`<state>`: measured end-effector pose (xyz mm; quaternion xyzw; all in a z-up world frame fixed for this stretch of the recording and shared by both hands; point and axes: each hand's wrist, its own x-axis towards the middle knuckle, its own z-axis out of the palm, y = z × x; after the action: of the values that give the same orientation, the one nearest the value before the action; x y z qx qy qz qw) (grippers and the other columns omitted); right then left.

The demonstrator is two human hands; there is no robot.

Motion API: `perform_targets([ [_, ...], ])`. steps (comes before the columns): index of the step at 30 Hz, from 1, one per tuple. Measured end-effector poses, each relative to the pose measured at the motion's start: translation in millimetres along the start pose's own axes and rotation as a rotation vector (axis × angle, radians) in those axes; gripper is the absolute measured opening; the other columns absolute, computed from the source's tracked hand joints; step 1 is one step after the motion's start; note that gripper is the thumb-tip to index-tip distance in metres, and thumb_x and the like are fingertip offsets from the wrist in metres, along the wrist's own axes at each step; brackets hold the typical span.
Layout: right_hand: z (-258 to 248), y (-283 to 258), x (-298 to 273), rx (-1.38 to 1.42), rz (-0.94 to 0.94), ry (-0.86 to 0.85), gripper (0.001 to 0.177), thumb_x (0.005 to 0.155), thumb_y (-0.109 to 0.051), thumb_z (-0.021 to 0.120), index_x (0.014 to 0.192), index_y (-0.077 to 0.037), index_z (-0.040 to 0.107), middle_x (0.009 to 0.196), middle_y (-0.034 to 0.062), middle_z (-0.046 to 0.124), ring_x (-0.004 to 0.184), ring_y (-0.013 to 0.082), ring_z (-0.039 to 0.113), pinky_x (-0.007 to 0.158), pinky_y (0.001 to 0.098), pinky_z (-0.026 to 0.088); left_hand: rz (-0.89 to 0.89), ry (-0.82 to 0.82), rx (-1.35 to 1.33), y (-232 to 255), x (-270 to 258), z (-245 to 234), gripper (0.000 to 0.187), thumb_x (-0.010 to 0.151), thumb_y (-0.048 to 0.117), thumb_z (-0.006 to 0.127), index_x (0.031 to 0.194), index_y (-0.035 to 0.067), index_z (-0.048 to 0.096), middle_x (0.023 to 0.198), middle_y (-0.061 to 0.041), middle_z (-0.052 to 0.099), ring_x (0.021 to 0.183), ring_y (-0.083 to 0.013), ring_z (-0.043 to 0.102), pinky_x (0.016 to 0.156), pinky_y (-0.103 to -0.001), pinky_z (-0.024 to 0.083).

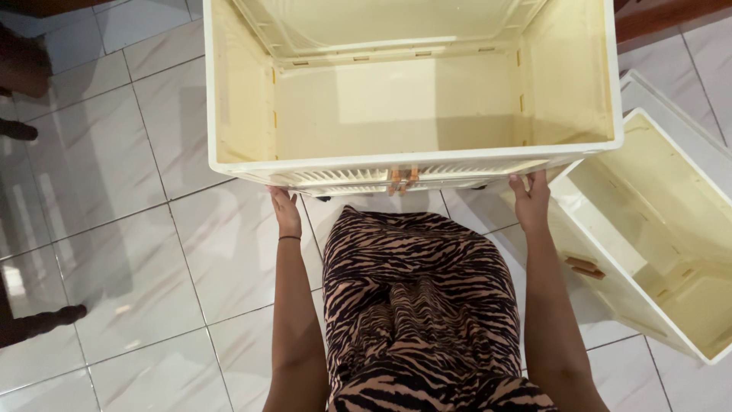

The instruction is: The person assembles a plastic storage cabinet by stacking three drawer units and securing them with latches. They then place a lid on top and adjust the assembled unit on the tiled floor.

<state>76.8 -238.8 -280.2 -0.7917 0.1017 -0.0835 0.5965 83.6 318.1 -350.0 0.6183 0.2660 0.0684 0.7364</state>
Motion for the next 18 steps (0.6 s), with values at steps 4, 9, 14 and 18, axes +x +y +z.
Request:
perform_targets([
  [4,5.9,9.9,-0.7,0.087,-0.081,0.013,0.054,0.104,-0.001,0.062,0.153,0.002,0.041,0.151,0.019,0.053,0.143,0.0256,0.051,0.115,0.0351,0.046,-0.038,-0.035,0.027,10.5,0.2,2.8,0.095,0.098,0.074,0.019,0.164,0.009,0.0,0.172,-0.017,0.014,0.158,-0.0321,0.019,0.121,-0.052,0.031],
  [9,11.6,10.0,-4.6,0.109,-0.051,0.033,0.054,0.105,-0.002,0.062,0.154,0.001,0.039,0.15,0.0173,0.055,0.14,0.0246,0.053,0.106,0.0334,0.052,-0.195,0.038,-0.055,50.9,-38.2,39.0,0.088,0.094,0.069,0.012,0.163,0.018,-0.007,0.17,-0.013,0.006,0.151,-0.04,0.025,0.113,-0.05,0.041],
  [14,17.8,4.1,-7.1,0.119,-0.087,0.037,0.06,0.103,-0.003,0.061,0.157,0.0,0.035,0.153,0.0162,0.052,0.142,0.0257,0.05,0.1,0.0323,0.054,0.37,0.047,0.183,85.5,-159.2,137.0,0.092,0.103,0.033,0.049,0.161,0.011,-0.019,0.167,-0.029,-0.007,0.156,-0.0459,0.004,0.11,-0.055,0.042],
  [18,20.2,0.3,-9.4,0.062,-0.114,0.042,0.059,0.106,-0.004,0.061,0.159,0.0,0.034,0.153,0.0182,0.053,0.143,0.0257,0.051,0.1,0.0321,0.054,1.101,0.007,0.822,137.1,-205.3,188.2,0.083,0.108,0.05,0.054,0.169,0.013,0.012,0.171,-0.028,-0.004,0.159,-0.0432,-0.01,0.128,-0.061,-0.004],
])
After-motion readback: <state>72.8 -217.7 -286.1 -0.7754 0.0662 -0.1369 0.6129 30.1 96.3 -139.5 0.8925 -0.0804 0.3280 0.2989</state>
